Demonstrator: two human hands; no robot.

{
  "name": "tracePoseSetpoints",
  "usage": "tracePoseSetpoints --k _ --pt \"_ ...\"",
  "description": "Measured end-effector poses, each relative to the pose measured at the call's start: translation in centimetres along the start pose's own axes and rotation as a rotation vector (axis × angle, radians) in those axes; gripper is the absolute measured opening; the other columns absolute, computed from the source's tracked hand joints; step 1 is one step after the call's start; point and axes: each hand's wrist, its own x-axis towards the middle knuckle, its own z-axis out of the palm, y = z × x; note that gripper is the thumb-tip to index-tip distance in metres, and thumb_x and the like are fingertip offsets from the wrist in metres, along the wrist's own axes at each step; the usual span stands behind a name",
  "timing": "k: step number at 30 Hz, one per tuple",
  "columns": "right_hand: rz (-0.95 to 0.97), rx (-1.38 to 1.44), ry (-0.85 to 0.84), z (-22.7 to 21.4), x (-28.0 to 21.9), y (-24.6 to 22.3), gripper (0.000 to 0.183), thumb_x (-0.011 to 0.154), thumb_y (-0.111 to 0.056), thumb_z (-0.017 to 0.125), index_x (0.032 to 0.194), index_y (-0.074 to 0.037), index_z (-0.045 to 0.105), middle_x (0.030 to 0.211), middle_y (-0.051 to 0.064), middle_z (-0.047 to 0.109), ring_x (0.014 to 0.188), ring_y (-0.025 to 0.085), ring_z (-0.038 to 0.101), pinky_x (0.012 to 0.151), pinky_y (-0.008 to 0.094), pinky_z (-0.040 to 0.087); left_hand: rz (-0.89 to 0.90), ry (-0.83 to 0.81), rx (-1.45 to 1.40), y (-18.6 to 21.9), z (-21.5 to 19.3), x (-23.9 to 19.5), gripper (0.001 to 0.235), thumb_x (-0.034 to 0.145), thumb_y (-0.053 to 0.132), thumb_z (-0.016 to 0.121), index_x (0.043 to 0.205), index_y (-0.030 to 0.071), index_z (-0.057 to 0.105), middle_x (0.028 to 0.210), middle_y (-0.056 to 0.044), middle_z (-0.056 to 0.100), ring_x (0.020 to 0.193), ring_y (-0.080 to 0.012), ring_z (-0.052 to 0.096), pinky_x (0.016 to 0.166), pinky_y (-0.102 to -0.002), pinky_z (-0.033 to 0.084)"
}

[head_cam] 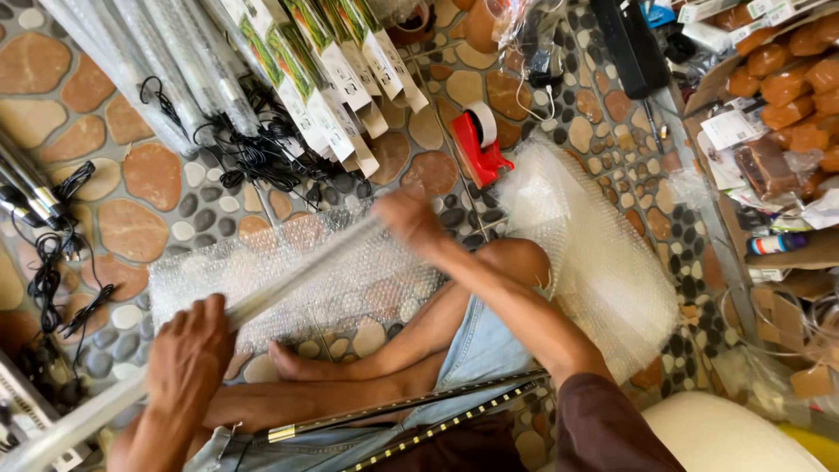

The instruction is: The person wraps LED light strips in bubble wrap and secures them with tape. They repeat this process for multiple LED strips, placing each wrapped unit aside.

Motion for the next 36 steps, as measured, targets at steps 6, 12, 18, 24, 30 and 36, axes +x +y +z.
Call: tracePoseSetpoints --k 6,12,18,24,30,36 --pt "0.91 -0.071 0.182 -5.3 -4.0 15.4 0.084 0.094 -0.051 0.076 0.159 -0.012 0.04 0.151 0.016 0.046 0.138 0.035 0.047 0.105 0.061 0.048 -0.601 -0.518 -0.388 -1.6 -7.4 -8.3 0.054 0.084 0.06 0.066 0.125 0.03 0.05 0.104 -0.019 0.086 0.106 -0.0451 0.079 0.089 -0.051 0.059" --pt "0.806 -0.085 0.363 -0.3 -4.0 26.0 0.07 0.064 -0.044 0.098 0.123 -0.013 0.074 0.118 0.014 0.077 0.113 0.037 0.069 0.097 0.044 0.051 -0.785 -0.408 -0.965 5.5 0.0 -14.7 0.066 0.075 0.051 0.083 0.13 0.02 0.063 0.11 -0.012 0.073 0.106 -0.034 0.071 0.096 -0.045 0.05" --pt "0.86 0.2 0.269 0.5 -1.6 16.2 0.062 0.075 -0.022 0.095 0.127 -0.016 0.063 0.131 0.009 0.07 0.114 0.028 0.068 0.091 0.044 0.053 -0.694 -0.334 -1.794 14.8 0.9 -13.7 0.055 0.09 0.012 0.076 0.141 -0.001 0.059 0.076 -0.014 0.065 0.054 -0.0187 0.052 0.042 -0.033 0.046" --pt "0.751 0.404 0.301 0.8 -2.0 12.5 0.045 0.091 -0.054 0.073 0.117 -0.017 0.07 0.118 0.007 0.07 0.099 0.022 0.067 0.081 0.041 0.053 -0.626 -0.188 -1.55 19.1 -0.6 -12.6 0.014 0.088 0.019 0.069 0.096 0.01 0.062 0.079 -0.006 0.058 0.073 -0.0189 0.049 0.069 -0.039 0.044" --pt "0.932 1.008 0.577 0.9 -2.5 13.0 0.02 0.096 -0.017 0.061 0.112 -0.007 0.069 0.102 0.008 0.072 0.09 0.014 0.07 0.068 0.025 0.067 -0.594 -0.118 -1.51 20.3 1.1 -12.1 0.015 0.087 0.018 0.069 0.09 0.011 0.056 0.075 -0.006 0.053 0.072 -0.0194 0.046 0.071 -0.04 0.044" --pt "0.791 0.08 0.42 4.1 -5.4 16.6 0.02 0.091 -0.031 0.082 0.087 -0.013 0.074 0.095 0.014 0.079 0.094 0.042 0.071 0.085 0.053 0.051 -0.573 -0.144 -1.45 20.0 -0.3 -11.4 0.021 0.087 0.019 0.067 0.084 0.013 0.047 0.068 -0.006 0.046 0.065 -0.0212 0.039 0.063 -0.043 0.037"
